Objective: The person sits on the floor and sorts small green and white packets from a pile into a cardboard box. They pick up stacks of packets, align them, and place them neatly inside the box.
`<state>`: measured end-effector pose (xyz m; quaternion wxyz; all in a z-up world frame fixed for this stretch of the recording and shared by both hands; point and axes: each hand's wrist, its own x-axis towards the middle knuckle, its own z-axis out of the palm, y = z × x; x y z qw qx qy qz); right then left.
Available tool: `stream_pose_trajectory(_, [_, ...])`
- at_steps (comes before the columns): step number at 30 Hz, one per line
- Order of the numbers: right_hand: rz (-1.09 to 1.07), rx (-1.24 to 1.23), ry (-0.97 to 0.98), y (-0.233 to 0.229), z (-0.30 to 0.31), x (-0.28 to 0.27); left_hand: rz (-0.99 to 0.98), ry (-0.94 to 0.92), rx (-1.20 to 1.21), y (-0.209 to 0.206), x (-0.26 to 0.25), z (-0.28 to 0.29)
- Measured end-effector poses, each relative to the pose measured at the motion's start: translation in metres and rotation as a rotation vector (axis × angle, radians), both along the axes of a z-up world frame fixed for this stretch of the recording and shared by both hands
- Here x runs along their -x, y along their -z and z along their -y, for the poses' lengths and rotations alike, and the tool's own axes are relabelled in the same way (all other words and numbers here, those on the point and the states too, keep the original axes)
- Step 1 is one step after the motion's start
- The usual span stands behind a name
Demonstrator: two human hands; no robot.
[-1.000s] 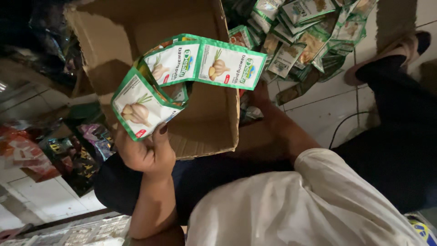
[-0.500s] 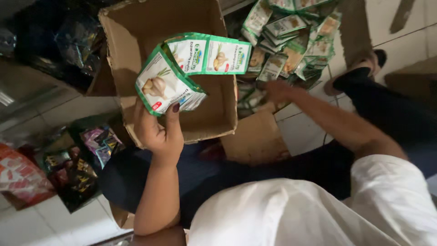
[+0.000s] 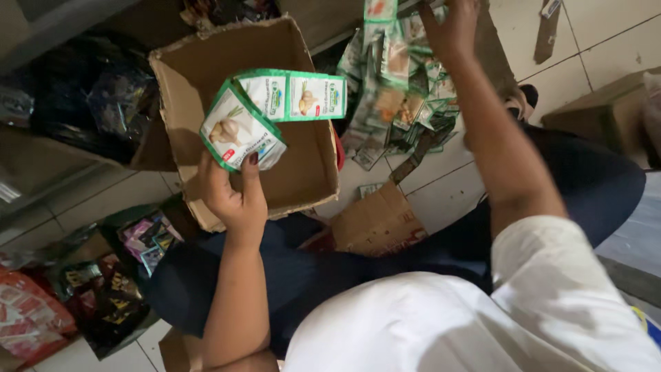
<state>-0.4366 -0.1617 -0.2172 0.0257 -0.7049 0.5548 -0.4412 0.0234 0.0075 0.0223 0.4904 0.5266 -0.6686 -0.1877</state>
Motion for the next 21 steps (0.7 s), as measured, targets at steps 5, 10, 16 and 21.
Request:
stream_pose_trajectory(5, [0.287, -0.439, 0.655, 0.110, -0.133, -0.012, -0.071, 0.013, -0.069, 0.002, -0.001, -0.002])
stream_pose_trajectory(10, [0.109, -1.234, 0.507, 0.159, -0.214, -0.037, 0.044, -0.024, -0.032, 0.002, 0.000, 0.000])
stream_pose_trajectory(16, [0.813, -1.270, 0.535, 0.149, -0.198, -0.036, 0.028, 0.008, -0.022, 0.000, 0.008, 0.005])
stream_pose_trajectory(21, [1.523, -1.158, 0.604, 0.139, -0.170, -0.114, 0.048, 0.025, 0.061, -0.003, 0.009, 0.016])
